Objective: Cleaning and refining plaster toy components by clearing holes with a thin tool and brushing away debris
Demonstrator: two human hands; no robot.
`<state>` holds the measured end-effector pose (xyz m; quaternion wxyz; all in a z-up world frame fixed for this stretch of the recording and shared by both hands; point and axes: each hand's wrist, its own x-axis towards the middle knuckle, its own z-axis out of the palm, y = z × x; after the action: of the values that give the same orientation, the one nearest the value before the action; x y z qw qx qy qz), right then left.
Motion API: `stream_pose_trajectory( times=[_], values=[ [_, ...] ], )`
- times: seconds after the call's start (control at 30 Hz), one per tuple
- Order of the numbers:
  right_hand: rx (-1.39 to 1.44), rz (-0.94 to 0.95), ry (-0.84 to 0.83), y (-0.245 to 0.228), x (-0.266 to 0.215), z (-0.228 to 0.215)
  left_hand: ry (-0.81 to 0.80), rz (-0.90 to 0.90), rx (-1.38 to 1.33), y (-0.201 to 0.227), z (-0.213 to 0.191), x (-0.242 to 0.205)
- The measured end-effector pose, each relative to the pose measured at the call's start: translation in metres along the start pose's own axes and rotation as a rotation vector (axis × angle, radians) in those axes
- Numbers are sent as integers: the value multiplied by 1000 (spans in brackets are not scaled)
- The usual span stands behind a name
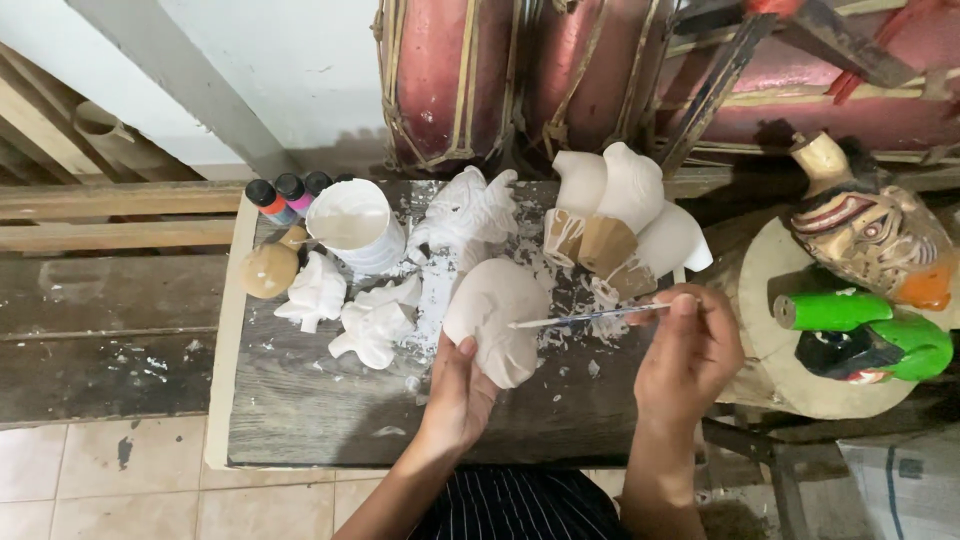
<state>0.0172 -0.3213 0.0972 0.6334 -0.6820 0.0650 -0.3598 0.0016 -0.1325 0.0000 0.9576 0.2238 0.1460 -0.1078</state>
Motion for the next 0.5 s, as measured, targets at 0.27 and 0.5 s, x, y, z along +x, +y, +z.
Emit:
stream_pose_trajectory(
  times=[0.27, 0.5],
  values=[
    [-95, -96, 25, -6, 9, 10, 3, -64, -48, 1, 1, -2],
    [-136, -163, -22, -7, 7, 13, -239, -153, -69, 8, 4, -4]
  ],
)
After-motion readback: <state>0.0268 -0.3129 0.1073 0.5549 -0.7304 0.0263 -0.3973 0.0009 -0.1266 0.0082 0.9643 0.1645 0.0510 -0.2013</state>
